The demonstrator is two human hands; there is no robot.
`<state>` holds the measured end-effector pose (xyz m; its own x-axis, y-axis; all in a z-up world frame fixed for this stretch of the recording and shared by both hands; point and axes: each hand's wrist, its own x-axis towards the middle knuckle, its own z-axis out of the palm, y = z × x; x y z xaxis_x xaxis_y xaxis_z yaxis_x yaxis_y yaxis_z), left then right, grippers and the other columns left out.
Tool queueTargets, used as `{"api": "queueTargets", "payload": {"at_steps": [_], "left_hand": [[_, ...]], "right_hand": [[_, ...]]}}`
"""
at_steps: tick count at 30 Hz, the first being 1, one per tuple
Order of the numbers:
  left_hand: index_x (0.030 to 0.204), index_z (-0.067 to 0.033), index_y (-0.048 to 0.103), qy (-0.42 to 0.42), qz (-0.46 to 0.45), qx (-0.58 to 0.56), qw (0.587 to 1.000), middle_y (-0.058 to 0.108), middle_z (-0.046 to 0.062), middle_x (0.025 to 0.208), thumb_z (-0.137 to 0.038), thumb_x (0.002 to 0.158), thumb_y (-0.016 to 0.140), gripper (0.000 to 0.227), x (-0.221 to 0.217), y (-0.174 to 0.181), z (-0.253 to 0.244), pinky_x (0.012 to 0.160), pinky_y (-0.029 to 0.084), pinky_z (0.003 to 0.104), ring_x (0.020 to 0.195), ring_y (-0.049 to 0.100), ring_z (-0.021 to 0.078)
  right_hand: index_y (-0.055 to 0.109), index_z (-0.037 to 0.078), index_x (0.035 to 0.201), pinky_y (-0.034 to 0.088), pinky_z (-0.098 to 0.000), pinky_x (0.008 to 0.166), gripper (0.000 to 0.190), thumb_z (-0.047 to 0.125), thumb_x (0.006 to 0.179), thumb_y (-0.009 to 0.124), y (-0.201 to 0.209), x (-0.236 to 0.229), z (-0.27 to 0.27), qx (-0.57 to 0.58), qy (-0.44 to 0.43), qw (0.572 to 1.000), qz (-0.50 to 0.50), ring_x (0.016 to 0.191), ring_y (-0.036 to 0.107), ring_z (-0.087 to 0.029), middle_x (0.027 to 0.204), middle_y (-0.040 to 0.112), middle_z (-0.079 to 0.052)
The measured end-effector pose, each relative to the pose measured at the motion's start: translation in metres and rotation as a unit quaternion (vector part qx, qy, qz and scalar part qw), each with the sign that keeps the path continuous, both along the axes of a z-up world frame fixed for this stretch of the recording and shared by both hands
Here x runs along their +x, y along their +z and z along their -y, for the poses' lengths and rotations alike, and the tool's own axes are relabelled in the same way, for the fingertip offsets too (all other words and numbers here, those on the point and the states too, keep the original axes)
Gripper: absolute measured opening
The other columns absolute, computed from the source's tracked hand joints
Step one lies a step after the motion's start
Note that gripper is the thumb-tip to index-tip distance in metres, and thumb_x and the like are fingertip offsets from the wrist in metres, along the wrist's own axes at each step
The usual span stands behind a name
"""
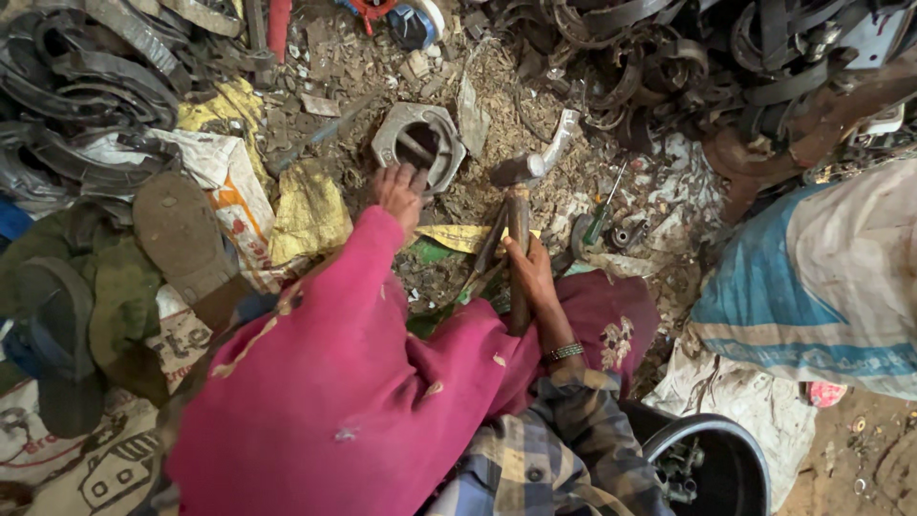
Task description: The person sits on the ground and uses a hammer to repeatedly strike a metal part held in a metal holder, breaking it into smaller pieces. The person adjusts the part between strikes and discards broken fragments.
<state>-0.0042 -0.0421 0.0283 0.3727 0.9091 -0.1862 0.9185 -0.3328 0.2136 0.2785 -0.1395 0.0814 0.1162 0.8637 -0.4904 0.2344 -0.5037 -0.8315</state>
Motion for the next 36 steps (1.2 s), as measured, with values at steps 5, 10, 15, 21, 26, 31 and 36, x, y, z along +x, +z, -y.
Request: {"api": "queueTargets", "payload": {"at_steps": [5, 10, 15, 21, 26, 31, 36], "left_hand": [[0.148, -0.0124, 0.053, -0.022, -0.085, 0.012, 0.996, 0.053, 0.014, 0.136, -0.007, 0.082, 0.070, 0.068, 0.010, -0.013, -0.010, 0.118, 0.027, 0.046, 0.134, 0.045, 0.0290], [0.110, -0.0130, 0.073, 0.028, 0.111, 0.072, 0.991, 0.062, 0.012, 0.120, -0.028, 0.082, 0.079, 0.032, 0.001, -0.014, -0.007, 0.103, 0.041, 0.048, 0.121, 0.054, 0.0308], [0.094, -0.0168, 0.075, 0.025, 0.143, 0.188, 0.971, 0.064, 0.011, 0.117, -0.034, 0.067, 0.085, 0.034, -0.002, -0.016, -0.018, 0.099, 0.043, 0.049, 0.116, 0.056, 0.0309], [0.093, -0.0146, 0.076, 0.016, 0.127, 0.121, 0.984, 0.067, 0.010, 0.111, -0.040, 0.071, 0.087, 0.035, -0.003, -0.012, -0.020, 0.100, 0.043, 0.050, 0.113, 0.061, 0.0303], [0.091, -0.0165, 0.078, 0.025, 0.116, 0.117, 0.986, 0.068, 0.011, 0.109, -0.039, 0.064, 0.088, 0.037, -0.002, -0.010, -0.021, 0.098, 0.042, 0.049, 0.110, 0.062, 0.0298], [0.092, -0.0228, 0.078, 0.031, 0.098, 0.146, 0.984, 0.067, 0.007, 0.119, -0.030, 0.074, 0.085, 0.021, 0.004, -0.026, -0.018, 0.106, 0.042, 0.050, 0.120, 0.060, 0.0270], [0.102, -0.0216, 0.076, -0.058, -0.058, 0.009, 0.997, 0.058, 0.012, 0.132, -0.043, 0.047, 0.090, 0.061, 0.013, -0.001, -0.043, 0.103, 0.038, 0.059, 0.125, 0.052, 0.0336]], "right_hand": [[0.056, 0.001, 0.116, 0.051, -0.0287, 0.051, 0.036, 0.030, 0.097, 0.067, -0.005, 0.011, -0.009, -0.025, 0.013, 0.997, -0.072, 0.060, 0.060, -0.013, 0.081, 0.064, -0.004], [0.050, 0.005, 0.122, 0.050, -0.0308, 0.046, 0.041, 0.024, 0.090, 0.069, -0.001, 0.001, -0.011, 0.013, 0.031, 0.998, -0.060, 0.057, 0.059, -0.015, 0.078, 0.064, -0.006], [0.055, -0.001, 0.114, 0.052, -0.0294, 0.050, 0.036, 0.028, 0.101, 0.073, 0.063, -0.042, -0.010, 0.068, 0.059, 0.982, 0.168, 0.059, 0.063, -0.015, 0.078, 0.067, -0.012], [0.043, 0.002, 0.128, 0.062, -0.0297, 0.053, 0.034, 0.017, 0.103, 0.061, 0.200, -0.060, -0.025, 0.277, 0.032, 0.960, -0.006, 0.065, 0.067, -0.015, 0.091, 0.066, -0.011], [0.049, 0.007, 0.128, 0.060, -0.0308, 0.056, 0.025, 0.017, 0.109, 0.060, 0.217, -0.047, -0.053, 0.525, 0.064, 0.842, -0.107, 0.066, 0.067, -0.016, 0.087, 0.068, -0.011], [0.053, 0.002, 0.118, 0.054, -0.0291, 0.050, 0.028, 0.025, 0.105, 0.060, 0.094, -0.062, -0.048, 0.169, 0.109, 0.972, 0.120, 0.068, 0.058, -0.018, 0.092, 0.060, -0.017], [0.053, 0.000, 0.121, 0.054, -0.0314, 0.059, 0.036, 0.028, 0.103, 0.068, 0.069, -0.066, -0.066, 0.217, 0.141, 0.924, 0.281, 0.070, 0.064, -0.017, 0.089, 0.067, -0.014]]}}
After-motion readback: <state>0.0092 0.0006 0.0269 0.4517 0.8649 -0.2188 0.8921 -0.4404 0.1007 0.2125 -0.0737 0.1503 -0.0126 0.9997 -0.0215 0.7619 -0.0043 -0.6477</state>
